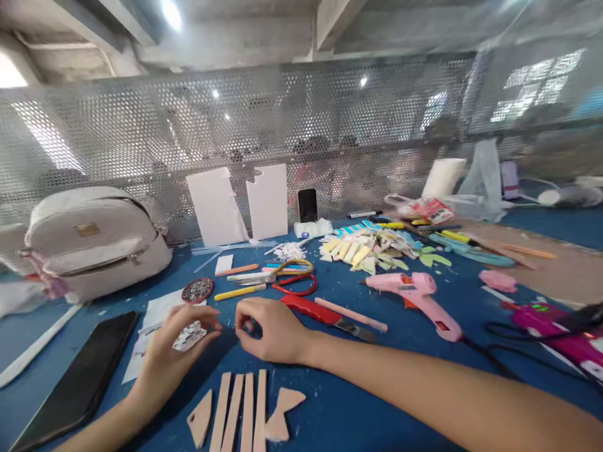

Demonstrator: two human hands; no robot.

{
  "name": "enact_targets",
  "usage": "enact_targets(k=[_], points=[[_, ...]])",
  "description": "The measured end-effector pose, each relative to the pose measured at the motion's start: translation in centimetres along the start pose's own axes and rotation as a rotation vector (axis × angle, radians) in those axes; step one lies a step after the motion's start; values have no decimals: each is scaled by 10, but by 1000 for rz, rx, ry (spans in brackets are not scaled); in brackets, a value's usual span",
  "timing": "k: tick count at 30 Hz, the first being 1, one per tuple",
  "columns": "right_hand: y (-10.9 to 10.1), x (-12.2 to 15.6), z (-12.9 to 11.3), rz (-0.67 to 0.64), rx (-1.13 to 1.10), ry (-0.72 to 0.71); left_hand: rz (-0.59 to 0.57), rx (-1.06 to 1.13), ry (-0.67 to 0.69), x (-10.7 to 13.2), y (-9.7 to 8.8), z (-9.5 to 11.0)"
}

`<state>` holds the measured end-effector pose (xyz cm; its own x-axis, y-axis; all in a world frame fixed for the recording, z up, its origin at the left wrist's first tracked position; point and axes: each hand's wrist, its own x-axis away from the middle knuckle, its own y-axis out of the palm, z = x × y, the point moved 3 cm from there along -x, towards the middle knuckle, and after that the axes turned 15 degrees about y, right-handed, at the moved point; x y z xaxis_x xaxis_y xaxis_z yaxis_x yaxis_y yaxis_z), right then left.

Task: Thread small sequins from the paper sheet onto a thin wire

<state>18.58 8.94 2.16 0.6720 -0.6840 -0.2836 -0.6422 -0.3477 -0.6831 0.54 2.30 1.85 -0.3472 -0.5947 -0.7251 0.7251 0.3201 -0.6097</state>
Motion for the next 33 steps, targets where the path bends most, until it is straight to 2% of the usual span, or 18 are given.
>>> enact_targets(k=[33], points=[[0, 2, -1, -9, 16, -4, -5, -24, -27, 0, 1, -2]])
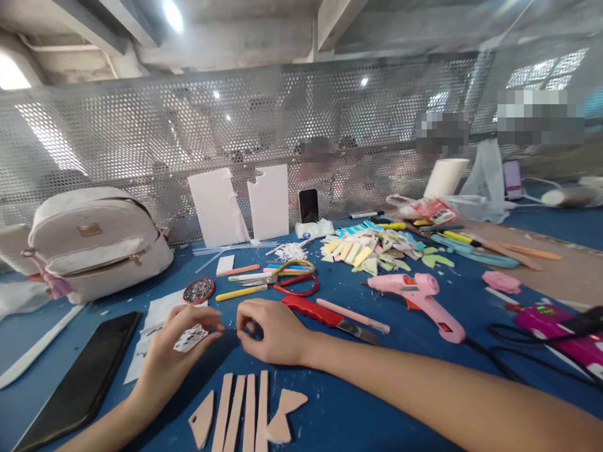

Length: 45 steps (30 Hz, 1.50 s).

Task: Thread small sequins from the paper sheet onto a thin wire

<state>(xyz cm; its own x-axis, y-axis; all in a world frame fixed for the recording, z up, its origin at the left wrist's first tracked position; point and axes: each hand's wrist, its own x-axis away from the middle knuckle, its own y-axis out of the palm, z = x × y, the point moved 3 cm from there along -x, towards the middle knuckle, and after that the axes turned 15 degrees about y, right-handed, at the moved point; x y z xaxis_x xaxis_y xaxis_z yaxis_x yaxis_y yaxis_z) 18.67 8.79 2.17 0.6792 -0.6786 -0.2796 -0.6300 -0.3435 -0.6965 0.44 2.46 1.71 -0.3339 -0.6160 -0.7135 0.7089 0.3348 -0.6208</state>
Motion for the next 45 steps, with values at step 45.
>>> enact_targets(k=[45], points=[[-1, 0, -1, -22, 7, -9, -17, -62, 56, -3, -4, 4]])
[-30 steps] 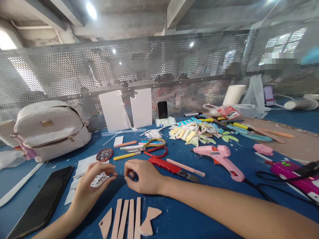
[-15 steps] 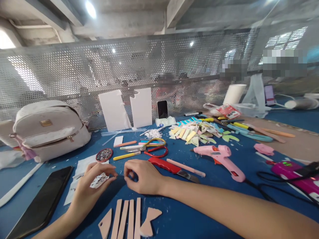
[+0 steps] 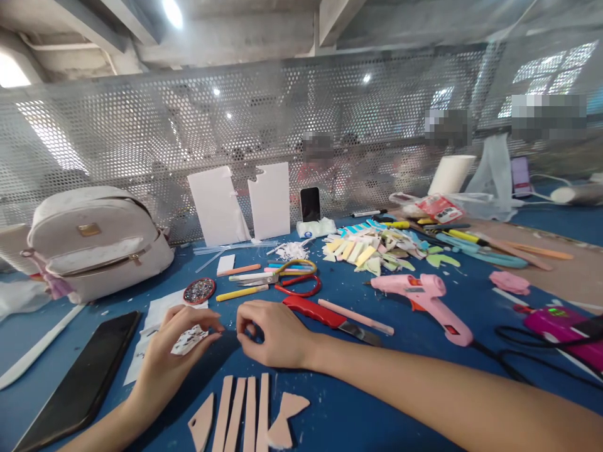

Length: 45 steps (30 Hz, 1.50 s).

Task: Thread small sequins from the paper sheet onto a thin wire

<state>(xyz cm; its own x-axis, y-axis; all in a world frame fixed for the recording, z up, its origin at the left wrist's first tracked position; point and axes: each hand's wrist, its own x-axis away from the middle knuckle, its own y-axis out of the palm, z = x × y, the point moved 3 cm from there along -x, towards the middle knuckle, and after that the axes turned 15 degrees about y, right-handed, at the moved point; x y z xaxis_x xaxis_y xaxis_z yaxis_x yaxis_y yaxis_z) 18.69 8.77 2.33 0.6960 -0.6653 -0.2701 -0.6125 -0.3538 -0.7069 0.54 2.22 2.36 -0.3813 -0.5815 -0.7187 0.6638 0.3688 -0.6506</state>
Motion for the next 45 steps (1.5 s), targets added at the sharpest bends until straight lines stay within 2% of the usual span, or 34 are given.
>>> enact_targets(k=[17, 45], points=[[1, 1, 2, 2, 4, 1, 23, 19, -12, -1, 1, 0], [0, 1, 3, 48, -45, 12, -14, 20, -18, 0, 3, -2]])
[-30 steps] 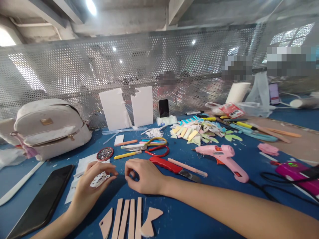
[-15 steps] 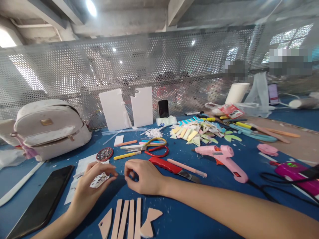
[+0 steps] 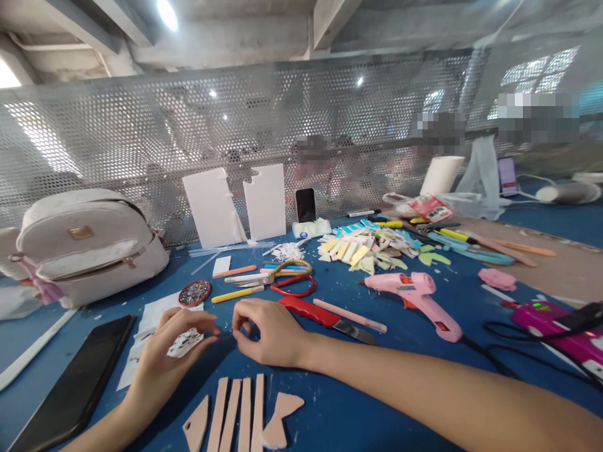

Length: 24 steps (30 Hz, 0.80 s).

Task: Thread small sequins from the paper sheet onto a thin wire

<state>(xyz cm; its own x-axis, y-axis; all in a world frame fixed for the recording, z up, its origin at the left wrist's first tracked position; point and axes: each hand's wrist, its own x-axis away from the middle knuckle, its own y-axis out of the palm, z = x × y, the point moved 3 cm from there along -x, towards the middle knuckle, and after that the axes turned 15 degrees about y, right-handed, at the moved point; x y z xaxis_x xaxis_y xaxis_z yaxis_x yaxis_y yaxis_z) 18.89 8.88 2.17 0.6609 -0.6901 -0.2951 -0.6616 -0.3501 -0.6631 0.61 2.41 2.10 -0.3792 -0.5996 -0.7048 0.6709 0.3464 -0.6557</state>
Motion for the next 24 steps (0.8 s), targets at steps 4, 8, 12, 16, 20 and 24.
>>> enact_targets(k=[4, 8, 12, 16, 20, 24], points=[[-1, 0, 0, 13, -18, 7, -5, 4, 4, 1, 0, 0], [-1, 1, -1, 22, -33, 11, -3, -8, 13, 1, 0, 1], [-2, 0, -3, 22, -34, 9, -7, -8, 14, 1, -1, 2], [-3, 0, -3, 16, -29, 5, -10, -4, 25, 0, -1, 2], [-1, 0, -2, 12, -20, -2, -4, -7, 36, -1, -1, 3], [1, -1, -2, 2, -17, -20, 0, 4, 52, -3, 1, 6]])
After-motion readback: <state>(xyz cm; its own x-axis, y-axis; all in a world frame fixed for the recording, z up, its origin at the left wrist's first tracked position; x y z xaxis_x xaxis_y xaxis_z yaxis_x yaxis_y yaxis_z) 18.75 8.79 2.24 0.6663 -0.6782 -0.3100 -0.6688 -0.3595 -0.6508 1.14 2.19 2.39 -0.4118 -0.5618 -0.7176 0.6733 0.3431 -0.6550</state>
